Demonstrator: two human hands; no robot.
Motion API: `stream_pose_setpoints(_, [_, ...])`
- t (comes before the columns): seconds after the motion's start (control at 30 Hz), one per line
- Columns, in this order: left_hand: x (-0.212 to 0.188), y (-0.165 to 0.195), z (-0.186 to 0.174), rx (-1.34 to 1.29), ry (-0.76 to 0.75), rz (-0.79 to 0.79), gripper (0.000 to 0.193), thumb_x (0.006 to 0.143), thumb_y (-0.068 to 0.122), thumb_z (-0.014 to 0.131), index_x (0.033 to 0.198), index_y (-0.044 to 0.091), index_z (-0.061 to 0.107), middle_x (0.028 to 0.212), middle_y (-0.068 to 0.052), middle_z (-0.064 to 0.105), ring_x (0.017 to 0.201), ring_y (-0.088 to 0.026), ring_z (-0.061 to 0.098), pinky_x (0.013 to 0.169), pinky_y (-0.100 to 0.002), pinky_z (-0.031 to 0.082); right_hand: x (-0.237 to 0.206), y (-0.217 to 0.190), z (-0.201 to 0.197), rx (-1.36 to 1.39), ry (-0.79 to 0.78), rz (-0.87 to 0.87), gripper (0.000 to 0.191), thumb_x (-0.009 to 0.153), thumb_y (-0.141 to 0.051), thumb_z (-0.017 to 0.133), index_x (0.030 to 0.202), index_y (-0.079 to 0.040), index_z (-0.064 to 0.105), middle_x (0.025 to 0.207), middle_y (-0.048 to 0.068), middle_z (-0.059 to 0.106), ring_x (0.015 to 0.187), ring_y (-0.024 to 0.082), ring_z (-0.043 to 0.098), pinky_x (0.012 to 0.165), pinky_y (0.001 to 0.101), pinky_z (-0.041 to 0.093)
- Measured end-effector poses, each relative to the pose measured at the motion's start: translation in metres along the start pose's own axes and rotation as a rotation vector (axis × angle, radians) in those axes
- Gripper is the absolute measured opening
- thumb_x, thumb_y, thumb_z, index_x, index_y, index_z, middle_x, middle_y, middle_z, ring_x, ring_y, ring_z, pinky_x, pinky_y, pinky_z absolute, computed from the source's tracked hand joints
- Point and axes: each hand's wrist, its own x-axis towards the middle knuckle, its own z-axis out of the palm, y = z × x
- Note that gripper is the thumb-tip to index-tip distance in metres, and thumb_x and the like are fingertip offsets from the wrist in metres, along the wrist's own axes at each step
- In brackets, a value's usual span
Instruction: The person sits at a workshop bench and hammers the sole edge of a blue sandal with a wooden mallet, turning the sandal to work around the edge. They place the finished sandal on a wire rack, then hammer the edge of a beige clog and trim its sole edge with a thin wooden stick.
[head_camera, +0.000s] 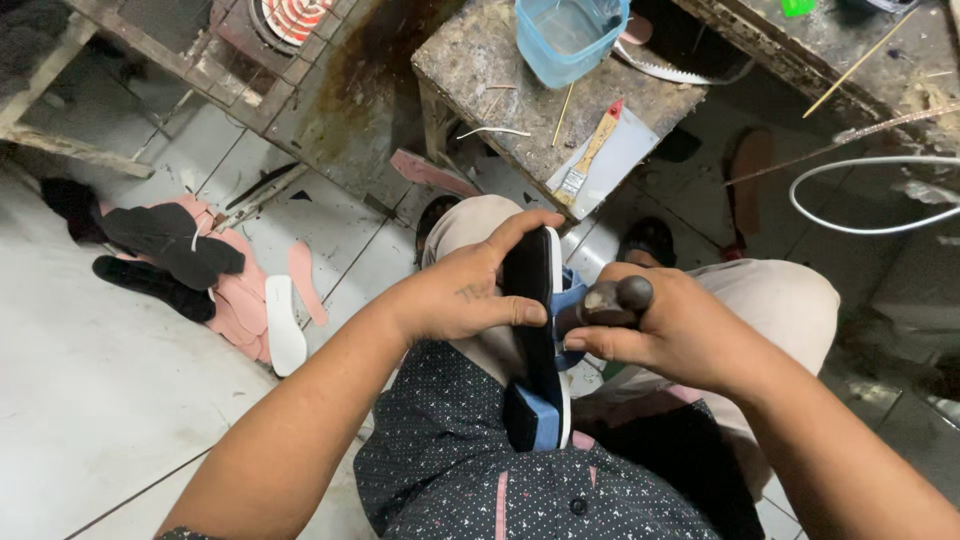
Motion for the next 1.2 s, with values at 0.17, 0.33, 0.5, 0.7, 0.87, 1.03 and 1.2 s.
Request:
stream_pose_setpoints(0.17, [0.007, 0.005, 0.006, 0.562, 0.12, 0.04, 0.093, 0.083, 0.031, 0.086, 0.155, 0.01, 0.03, 0.128, -0.021, 0.063, 0.12, -0.034, 0.061, 0.102, -0.039, 0.047, -0.006, -0.017, -0.006, -0.248, -0.042, 0.353, 0.042, 0.078, -0.048, 0.084, 0.095, -0.013, 0.069, 0.077, 0.012, 0.071, 0.078, 0.036, 0.07, 0.067, 0.0453, 0.052])
stream_pose_setpoints(0.33, [0.006, 0.009, 0.007, 0.42, 0.068, 0.023, 0.091, 0.085, 0.034, 0.081, 0.156, 0.011, 0.028, 0.122, -0.017, 0.067, 0.117, -0.031, 0.066, 0.102, -0.038, 0.049, -0.013, -0.019, -0.008, -0.107, 0.003, 0.216, 0.04, 0.072, -0.043, 0.082, 0.089, -0.01, 0.067, 0.072, 0.012, 0.073, 0.073, 0.034, 0.072, 0.061, 0.0455, 0.054])
stream_pose_setpoints(0.5, [0.008, 0.007, 0.009, 0.363, 0.066, 0.014, 0.087, 0.083, 0.027, 0.083, 0.153, 0.012, 0.032, 0.117, -0.014, 0.067, 0.111, -0.025, 0.065, 0.099, -0.036, 0.051, -0.015, -0.014, 0.002, -0.317, 0.011, 0.319, 0.045, 0.078, -0.048, 0.085, 0.094, -0.011, 0.066, 0.076, 0.013, 0.074, 0.077, 0.037, 0.07, 0.066, 0.0473, 0.052])
stream_pose_setpoints(0.7, [0.006, 0.006, 0.006, 0.02, 0.005, -0.006, 0.075, 0.093, 0.014, 0.074, 0.155, 0.012, 0.032, 0.127, -0.008, 0.056, 0.117, -0.017, 0.057, 0.101, -0.035, 0.05, -0.026, 0.02, 0.005, 0.136, 0.115, 0.134, 0.034, 0.073, -0.031, 0.088, 0.076, -0.007, 0.064, 0.06, 0.005, 0.068, 0.056, 0.019, 0.065, 0.052, 0.0348, 0.05])
stream_pose_setpoints(0.87, [0.004, 0.002, 0.002, -0.103, -0.014, -0.058, 0.067, 0.099, 0.015, 0.067, 0.155, 0.014, 0.031, 0.125, -0.006, 0.056, 0.114, -0.015, 0.06, 0.099, -0.032, 0.052, -0.014, 0.059, 0.041, 0.241, 0.435, -0.089, 0.028, 0.079, -0.021, 0.086, 0.085, -0.008, 0.063, 0.069, 0.0, 0.06, 0.061, 0.012, 0.056, 0.054, 0.0288, 0.045])
stream_pose_setpoints(1.03, [0.006, 0.002, -0.001, -0.117, 0.006, -0.068, 0.064, 0.098, 0.016, 0.068, 0.153, 0.016, 0.036, 0.117, -0.006, 0.056, 0.103, -0.012, 0.061, 0.086, -0.028, 0.055, 0.004, 0.063, 0.066, 0.184, 0.528, -0.295, 0.032, 0.083, -0.022, 0.086, 0.088, -0.007, 0.058, 0.073, 0.0, 0.059, 0.062, 0.013, 0.055, 0.056, 0.0298, 0.045])
stream_pose_setpoints(1.2, [0.008, 0.01, -0.001, 0.049, 0.044, -0.214, 0.056, 0.097, 0.023, 0.066, 0.148, 0.023, 0.041, 0.108, -0.002, 0.061, 0.085, -0.011, 0.06, 0.067, -0.026, 0.054, -0.004, 0.03, 0.025, 0.051, 0.38, -0.131, 0.032, 0.077, -0.023, 0.089, 0.082, -0.008, 0.06, 0.069, 0.004, 0.063, 0.059, 0.017, 0.062, 0.054, 0.0324, 0.049])
